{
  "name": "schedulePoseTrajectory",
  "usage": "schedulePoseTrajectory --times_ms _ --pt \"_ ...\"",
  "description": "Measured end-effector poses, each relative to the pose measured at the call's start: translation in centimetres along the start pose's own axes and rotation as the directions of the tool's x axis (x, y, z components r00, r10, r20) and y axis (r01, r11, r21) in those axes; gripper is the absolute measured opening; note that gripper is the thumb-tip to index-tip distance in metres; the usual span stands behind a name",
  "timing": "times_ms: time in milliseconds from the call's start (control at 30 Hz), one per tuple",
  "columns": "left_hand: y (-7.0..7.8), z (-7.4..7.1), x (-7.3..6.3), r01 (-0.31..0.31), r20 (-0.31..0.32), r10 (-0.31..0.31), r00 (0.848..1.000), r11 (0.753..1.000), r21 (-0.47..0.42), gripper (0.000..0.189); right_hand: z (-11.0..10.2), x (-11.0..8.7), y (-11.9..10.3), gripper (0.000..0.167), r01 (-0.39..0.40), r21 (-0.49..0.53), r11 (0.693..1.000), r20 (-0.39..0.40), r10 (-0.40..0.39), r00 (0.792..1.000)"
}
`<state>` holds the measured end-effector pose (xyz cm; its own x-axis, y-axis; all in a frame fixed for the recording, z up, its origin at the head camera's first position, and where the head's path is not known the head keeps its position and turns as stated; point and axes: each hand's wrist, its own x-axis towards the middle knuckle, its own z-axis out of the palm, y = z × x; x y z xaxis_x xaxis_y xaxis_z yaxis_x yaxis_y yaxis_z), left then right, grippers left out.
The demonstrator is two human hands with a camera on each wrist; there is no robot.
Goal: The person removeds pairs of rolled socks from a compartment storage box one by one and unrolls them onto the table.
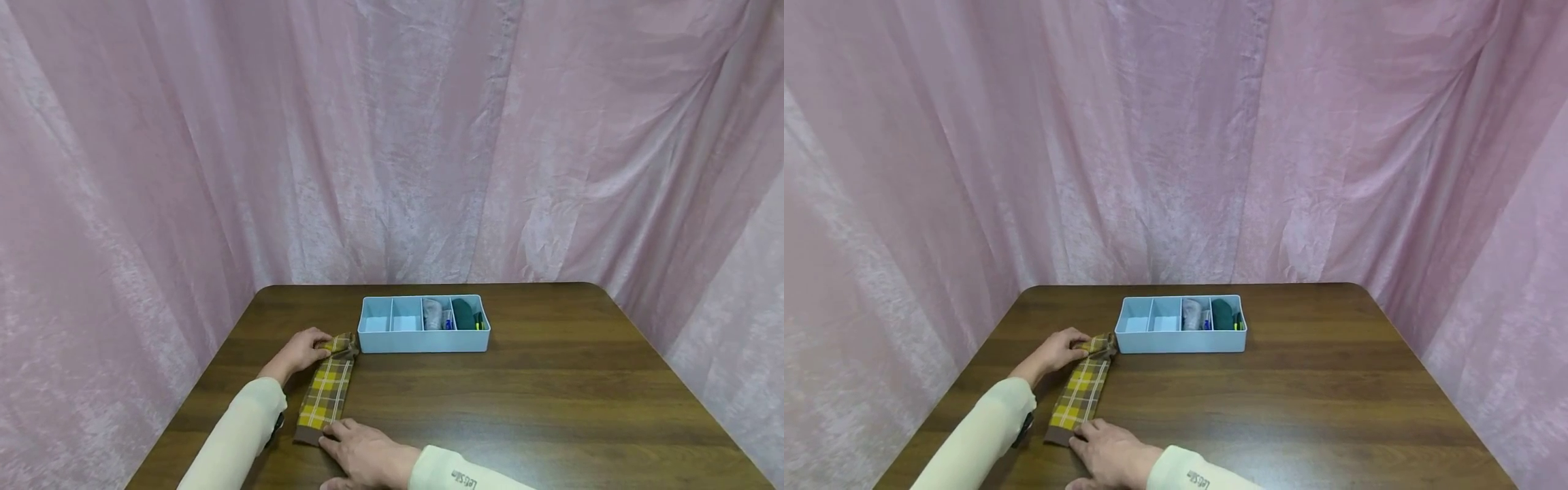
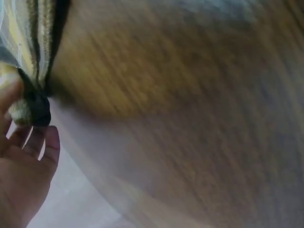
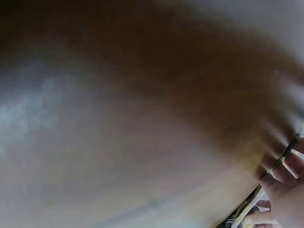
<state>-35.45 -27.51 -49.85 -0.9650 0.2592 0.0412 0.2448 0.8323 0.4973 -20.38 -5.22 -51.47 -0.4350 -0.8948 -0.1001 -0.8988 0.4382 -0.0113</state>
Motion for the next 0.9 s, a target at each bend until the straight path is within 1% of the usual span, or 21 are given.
schedulePoseTrajectory --times_ms 167,267,333,400,467,500,533,600,667,733,800,867,900 --pt "0.1 -0.4 0.5 0.081 0.01 -0.081 0.997 0.997 -0.006 0.035 0.0 0.1 0.1 0.072 0.0 0.013 1.0 0.019 0.0 1.0" --pt "0.0 -0.4 0.8 0.116 -0.011 -0.117 0.993 0.993 -0.007 0.036 0.1 0.1 0.1 0.072 0.003 0.005 1.0 0.018 -0.003 1.0" --pt "0.0 -0.1 1.1 0.123 -0.073 -0.12 0.99 0.992 0.041 0.034 0.2 0.2 0.1 0.072 0.007 -0.002 1.0 0.012 -0.007 1.0" --pt "-0.1 0.1 1.3 0.121 -0.147 -0.104 0.984 0.986 0.111 0.029 0.3 0.2 0.1 0.072 0.01 -0.016 1.0 0.005 -0.01 1.0" --pt "-0.1 0.4 1.6 0.109 -0.193 -0.071 0.979 0.975 0.196 0.021 0.3 0.2 0.0 0.072 0.011 -0.024 1.0 0.0 -0.011 1.0" --pt "-0.1 0.4 1.6 0.101 -0.2 -0.053 0.978 0.966 0.236 0.019 0.3 0.2 0.0 0.072 0.011 -0.028 1.0 -0.001 -0.011 1.0" --pt "-0.1 0.4 1.7 0.084 -0.194 -0.035 0.98 0.964 0.253 0.018 0.3 0.2 0.0 0.072 0.01 -0.032 0.999 0.002 -0.01 1.0" --pt "-0.2 0.3 1.8 0.047 -0.142 -0.01 0.99 0.964 0.261 0.024 0.3 0.2 0.0 0.072 0.006 -0.04 0.999 0.0 -0.006 1.0" --pt "-0.4 0.0 1.9 0.018 -0.083 0.0 0.997 0.975 0.223 0.033 0.2 0.2 0.1 0.072 0.0 -0.035 0.999 0.004 0.0 1.0" --pt "-0.6 -0.3 1.9 -0.003 -0.041 0.01 0.999 0.984 0.181 0.035 0.2 0.2 0.1 0.072 -0.004 -0.027 1.0 0.005 0.004 1.0" --pt "-0.9 -0.6 2.0 0.002 -0.029 0.002 1.0 0.989 0.145 0.031 0.2 0.1 0.1 0.071 -0.006 -0.016 1.0 0.005 0.006 1.0" --pt "-1.0 -0.9 2.2 0.023 -0.051 -0.017 0.999 0.994 0.11 0.026 0.3 0.1 0.1 0.07 -0.006 -0.008 1.0 0.003 0.006 1.0" --pt "-1.1 -0.9 2.2 0.036 -0.072 -0.029 0.997 0.995 0.095 0.025 0.3 0.1 0.1 0.07 -0.006 -0.009 1.0 0.001 0.006 1.0"
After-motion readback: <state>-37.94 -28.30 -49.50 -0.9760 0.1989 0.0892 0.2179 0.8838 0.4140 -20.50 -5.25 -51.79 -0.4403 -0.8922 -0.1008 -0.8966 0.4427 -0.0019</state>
